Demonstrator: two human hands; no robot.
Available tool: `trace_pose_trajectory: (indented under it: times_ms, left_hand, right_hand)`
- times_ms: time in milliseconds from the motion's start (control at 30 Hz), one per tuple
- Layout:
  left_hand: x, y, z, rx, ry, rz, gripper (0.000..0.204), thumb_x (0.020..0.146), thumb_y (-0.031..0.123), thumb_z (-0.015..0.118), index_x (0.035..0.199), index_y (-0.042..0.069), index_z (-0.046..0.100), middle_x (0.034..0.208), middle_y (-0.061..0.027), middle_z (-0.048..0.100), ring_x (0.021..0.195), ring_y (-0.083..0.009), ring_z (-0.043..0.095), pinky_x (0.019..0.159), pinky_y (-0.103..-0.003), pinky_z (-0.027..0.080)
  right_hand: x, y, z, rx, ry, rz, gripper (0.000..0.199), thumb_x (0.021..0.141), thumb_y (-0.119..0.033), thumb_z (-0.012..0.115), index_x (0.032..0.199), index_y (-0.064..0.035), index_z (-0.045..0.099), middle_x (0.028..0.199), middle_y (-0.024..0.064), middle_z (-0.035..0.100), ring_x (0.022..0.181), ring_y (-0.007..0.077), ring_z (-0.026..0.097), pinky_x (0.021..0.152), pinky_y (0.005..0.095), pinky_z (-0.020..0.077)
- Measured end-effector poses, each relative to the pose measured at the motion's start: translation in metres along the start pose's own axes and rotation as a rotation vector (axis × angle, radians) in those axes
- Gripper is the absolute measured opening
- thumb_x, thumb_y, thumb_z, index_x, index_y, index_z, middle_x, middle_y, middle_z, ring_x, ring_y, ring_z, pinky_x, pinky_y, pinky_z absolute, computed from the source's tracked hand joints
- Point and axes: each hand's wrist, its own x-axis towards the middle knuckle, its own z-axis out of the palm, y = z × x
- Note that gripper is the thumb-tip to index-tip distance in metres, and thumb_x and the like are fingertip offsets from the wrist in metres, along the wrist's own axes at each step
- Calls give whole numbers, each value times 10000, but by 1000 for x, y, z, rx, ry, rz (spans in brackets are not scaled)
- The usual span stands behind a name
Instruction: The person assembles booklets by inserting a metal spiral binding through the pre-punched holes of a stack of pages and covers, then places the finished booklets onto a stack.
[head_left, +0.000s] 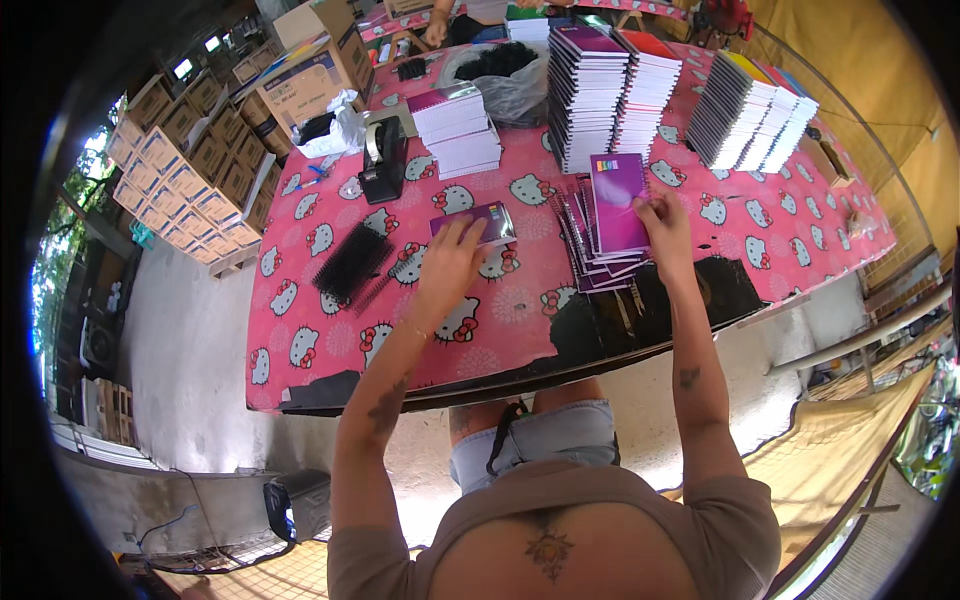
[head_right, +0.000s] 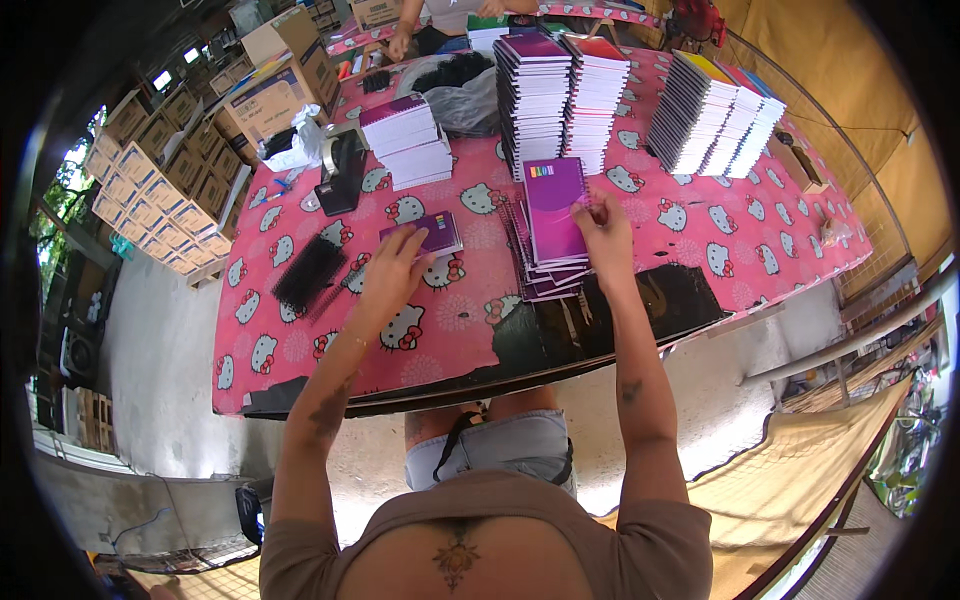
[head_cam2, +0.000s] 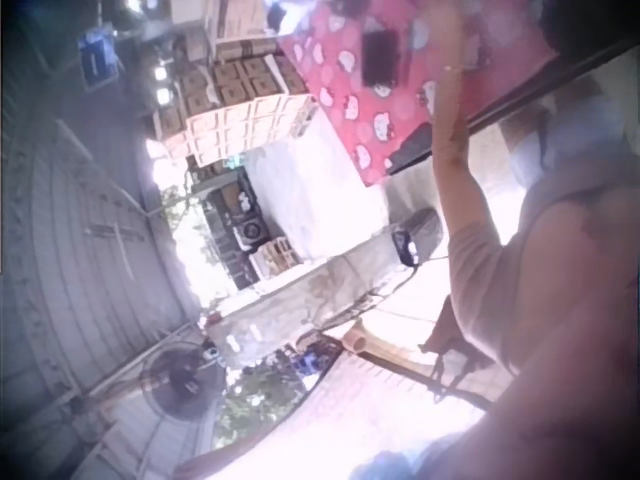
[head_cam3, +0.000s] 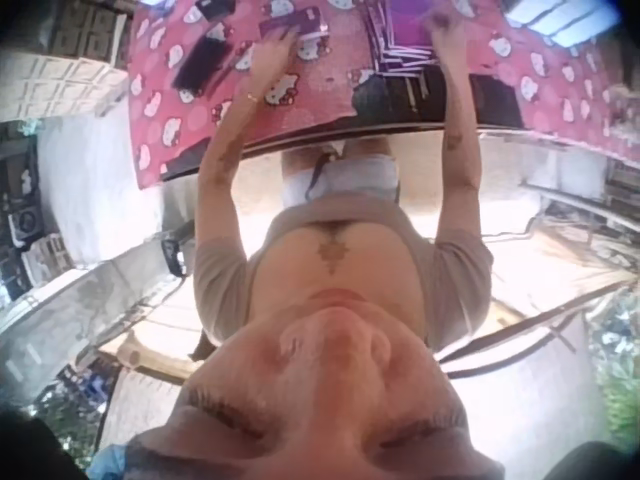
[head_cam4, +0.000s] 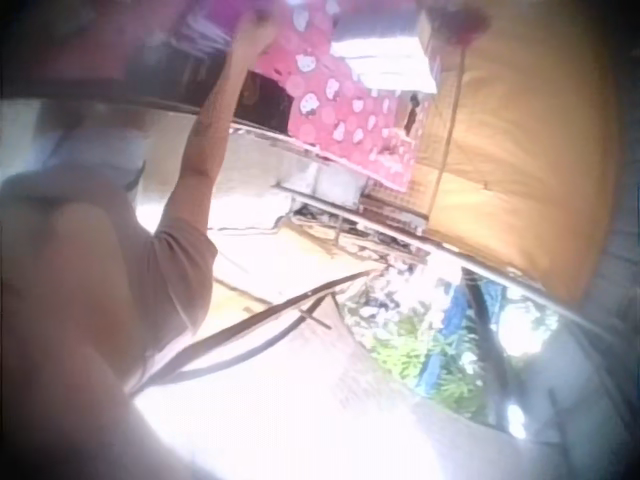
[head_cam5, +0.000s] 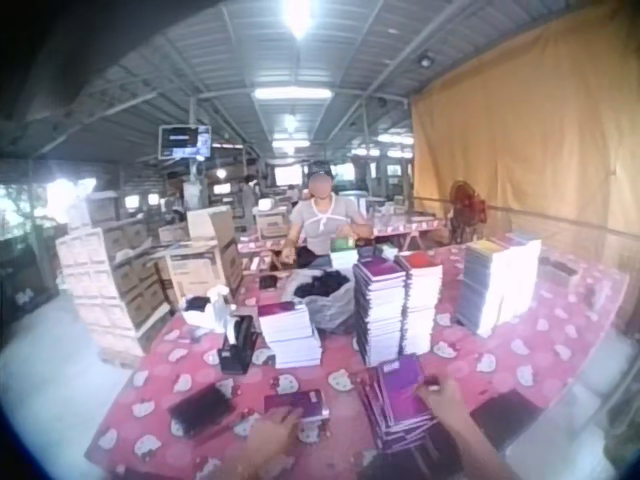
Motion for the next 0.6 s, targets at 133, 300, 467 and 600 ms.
trace_pose_trajectory:
  times_ms: [133, 300, 467, 600]
  left_hand:
    - [-11, -21, 51, 44, -83, 124, 378, 797, 55, 610, 1173, 14, 618, 1106, -140, 649, 1044, -317, 630, 878, -404, 528]
    - [-12, -11, -8, 44, -47, -23, 375, 791, 72, 620, 1162, 18, 623, 1087, -123, 651, 1022, -308, 621, 889, -420, 507]
    - [-40, 66, -29, -167, -127, 42, 371, 847, 114, 638, 1203, 14, 604, 1166, -143, 613, 1107, -322, 577, 994, -437, 433]
    - [-76, 100, 3, -672, 159, -624, 406, 983, 165, 567, 1346, -6, 506, 1314, -162, 561, 1244, -274, 523, 1072, -412, 375]
  right_hand:
    - [44, 93, -32, -564, -23, -201, 594, 881, -279, 725, 1312, 50, 482, 1136, 261, 639, 1054, 371, 631, 921, 425, 478]
    - [2, 19, 26, -598, 78, -504, 726, 847, -298, 766, 1372, 64, 419, 1248, 283, 579, 1182, 391, 577, 1006, 456, 438]
    - [-109, 44, 81, 13, -458, -139, 564, 825, -135, 799, 1305, -18, 527, 1134, 124, 656, 1030, 186, 616, 900, 331, 483]
    - [-131, 71, 92, 117, -407, 83, 352, 851, -49, 758, 1157, -27, 585, 1039, 84, 699, 927, 107, 624, 826, 261, 495]
